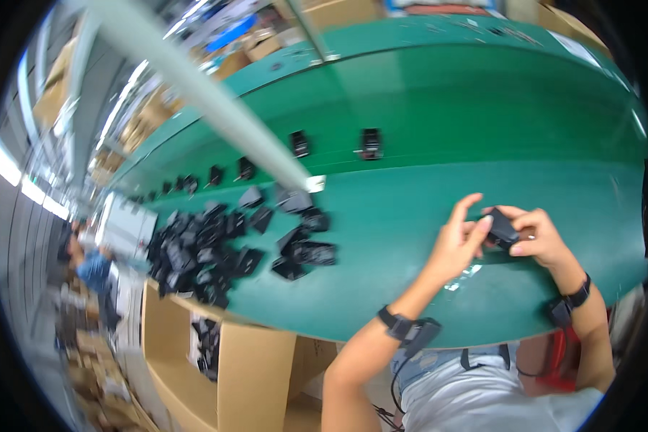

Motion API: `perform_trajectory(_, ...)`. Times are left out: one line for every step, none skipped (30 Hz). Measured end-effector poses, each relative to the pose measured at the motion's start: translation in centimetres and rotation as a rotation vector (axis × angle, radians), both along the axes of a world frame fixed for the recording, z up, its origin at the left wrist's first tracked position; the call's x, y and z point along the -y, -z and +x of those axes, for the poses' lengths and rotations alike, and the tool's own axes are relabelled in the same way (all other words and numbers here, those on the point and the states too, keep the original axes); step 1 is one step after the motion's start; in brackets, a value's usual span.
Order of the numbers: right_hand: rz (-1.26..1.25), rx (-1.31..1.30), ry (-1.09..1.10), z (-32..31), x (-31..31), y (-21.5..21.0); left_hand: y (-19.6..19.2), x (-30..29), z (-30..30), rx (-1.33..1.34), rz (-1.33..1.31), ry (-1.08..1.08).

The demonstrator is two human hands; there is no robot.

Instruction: The person assembles small black electronic components at a green workbench. They pick up a black plastic housing, insert a small circuit board with wires, and secure the parts together by hand. The person repeats this process for multiple units, placing the finished assemblies on the table.

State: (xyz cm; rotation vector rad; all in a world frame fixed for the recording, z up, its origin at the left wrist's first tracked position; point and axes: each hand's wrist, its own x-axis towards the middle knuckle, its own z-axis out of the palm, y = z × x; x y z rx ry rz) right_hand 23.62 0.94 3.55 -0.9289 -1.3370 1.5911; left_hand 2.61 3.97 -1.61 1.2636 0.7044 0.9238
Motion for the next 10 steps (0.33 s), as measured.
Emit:
perform_trajectory(0.105,0.123,0.070,0.7,-0.6,0.4,0.0,-0.3,0.1,-0.078,0.061,-0.071)
perform_trajectory(0.258,0.248,0.158,1.3,-1.6,0.7,-0.2,-0.5,0.4,-0.111,0.147,-0.138)
perform_trajectory(0.407,0.426,0.185,1.6,-3.1,0.5,0.1,-0.7,0.1,-0.132,0.265,-0.216)
perform_trajectory(0.487,0.561,0.204,1.6,-4.6,-0.1,0.0,-0.9,-0.1,-0.166,0.303,-0.251)
perform_trajectory(0.516,0.640,0.205,1.2,-6.6,0.2,0.2,-0.8,-0.5,-0.200,0.354,-0.308)
perform_trajectory(0.585,0.782,0.225,0.9,-8.1,-0.3,-0.1,-0.8,-0.6,-0.200,0.377,-0.308)
perform_trajectory(0.660,0.921,0.254,0.8,-9.8,-0.6,-0.3,-0.9,-0.6,-0.202,0.409,-0.306)
perform_trajectory(0.639,0.953,0.246,0.5,-11.3,-0.8,-0.3,-0.9,-0.7,-0.187,0.450,-0.310)
perform_trajectory(0.625,0.975,0.230,-0.2,-12.8,-0.8,0.5,-1.0,-0.7,-0.206,0.492,-0.340)
perform_trajectory(0.603,1.013,0.224,-0.6,-14.1,-0.8,0.7,-1.2,-0.7,-0.258,0.511,-0.312)
